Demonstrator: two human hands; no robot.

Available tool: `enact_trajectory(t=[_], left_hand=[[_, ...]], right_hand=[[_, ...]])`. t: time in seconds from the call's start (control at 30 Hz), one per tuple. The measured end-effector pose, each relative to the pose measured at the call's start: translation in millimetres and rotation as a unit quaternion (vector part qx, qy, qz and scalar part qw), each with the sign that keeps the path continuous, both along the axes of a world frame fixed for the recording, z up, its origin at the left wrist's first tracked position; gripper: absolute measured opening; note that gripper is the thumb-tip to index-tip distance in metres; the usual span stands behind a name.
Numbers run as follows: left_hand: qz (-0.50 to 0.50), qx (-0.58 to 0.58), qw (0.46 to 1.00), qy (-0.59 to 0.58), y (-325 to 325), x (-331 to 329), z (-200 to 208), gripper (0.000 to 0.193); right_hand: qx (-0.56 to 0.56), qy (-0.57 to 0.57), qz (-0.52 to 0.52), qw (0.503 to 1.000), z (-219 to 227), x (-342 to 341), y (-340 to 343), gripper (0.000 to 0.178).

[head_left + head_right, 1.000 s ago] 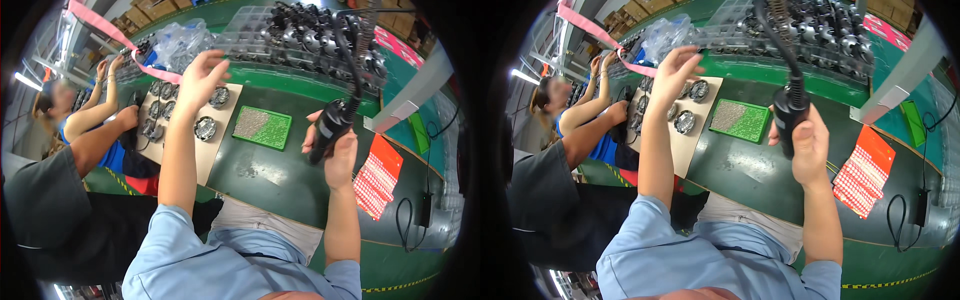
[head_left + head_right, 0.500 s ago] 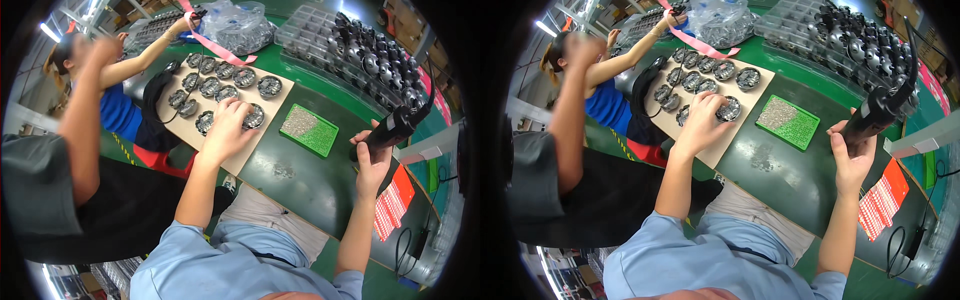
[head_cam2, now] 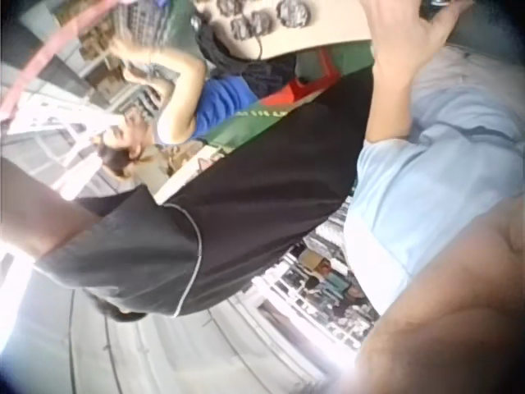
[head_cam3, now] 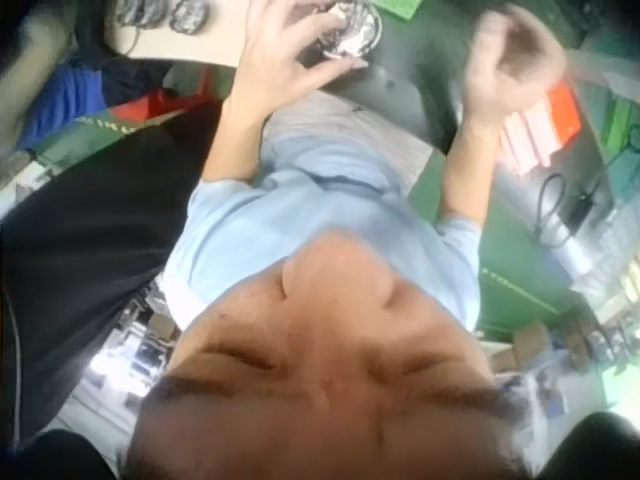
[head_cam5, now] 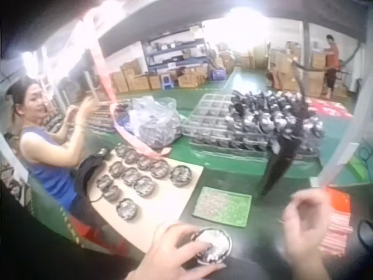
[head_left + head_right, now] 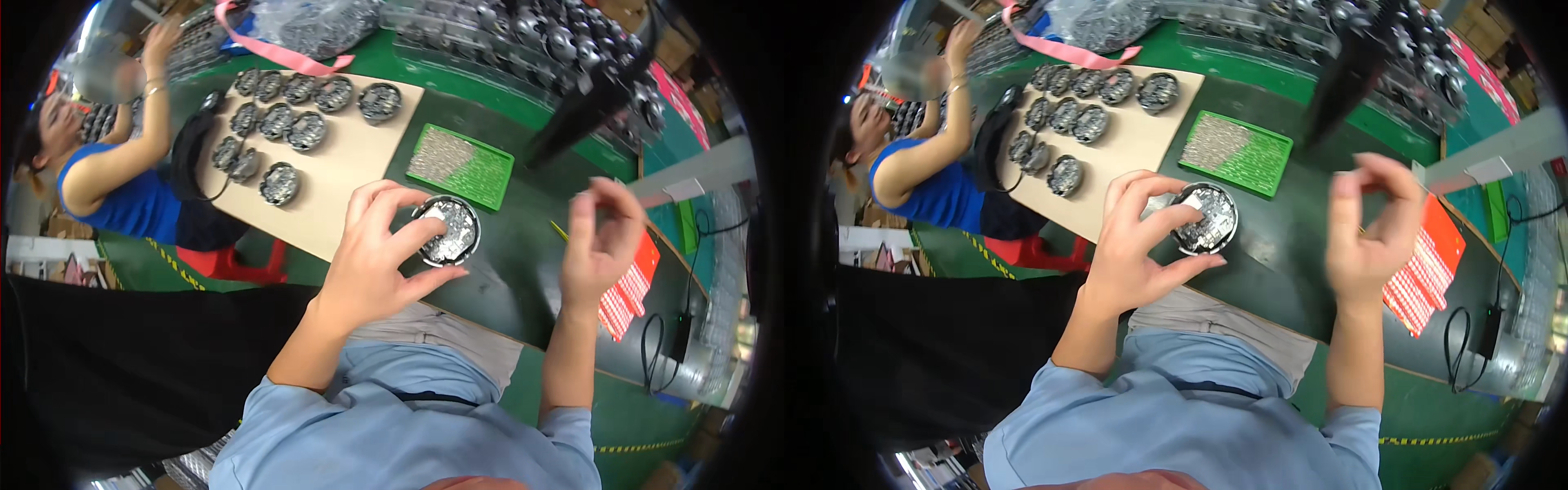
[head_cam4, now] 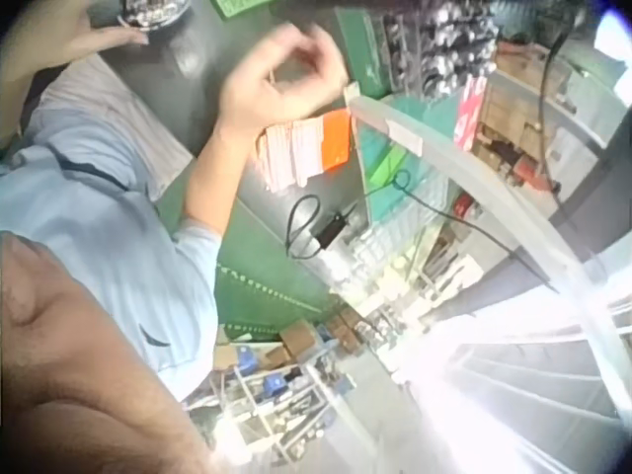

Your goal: Assembling components onto circuit boards using an electric screwdriver.

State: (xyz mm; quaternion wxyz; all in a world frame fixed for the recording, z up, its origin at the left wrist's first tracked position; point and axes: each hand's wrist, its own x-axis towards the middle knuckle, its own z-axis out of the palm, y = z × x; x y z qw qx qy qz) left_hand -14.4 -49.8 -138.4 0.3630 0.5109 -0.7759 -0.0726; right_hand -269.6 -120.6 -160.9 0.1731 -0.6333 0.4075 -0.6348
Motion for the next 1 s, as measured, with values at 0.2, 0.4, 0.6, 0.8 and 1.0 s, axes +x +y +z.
enact_trajectory(t=[0.2,0.4,0.6,0.8,1.0], left_hand=[[-0.03,-0.013,0.999,-0.003,0.0,-29.2,-4.1,0.052],[-0.06,0.008,0.995,0.08,-2.0,-41.1,-20.7,0.068],[-0.121,0.318,0.781,0.523,-1.6,-51.9,-28.5,0.056],[-0.123,0.527,0.591,0.598,-5.3,-57.6,-23.7,0.041],[-0.122,0.498,0.625,0.588,-4.9,-57.2,-28.8,0.039]], right_hand=[[0.358,-0.044,0.34,0.869,-13.1,9.2,17.5,0.03],[0.355,-0.02,0.346,0.869,-10.3,-0.2,18.4,0.027],[0.326,0.033,0.344,0.88,-11.5,-5.4,19.7,0.023],[0.409,0.018,0.357,0.839,4.7,-2.8,22.1,0.026],[0.414,0.003,0.346,0.842,-2.5,2.7,24.2,0.025]])
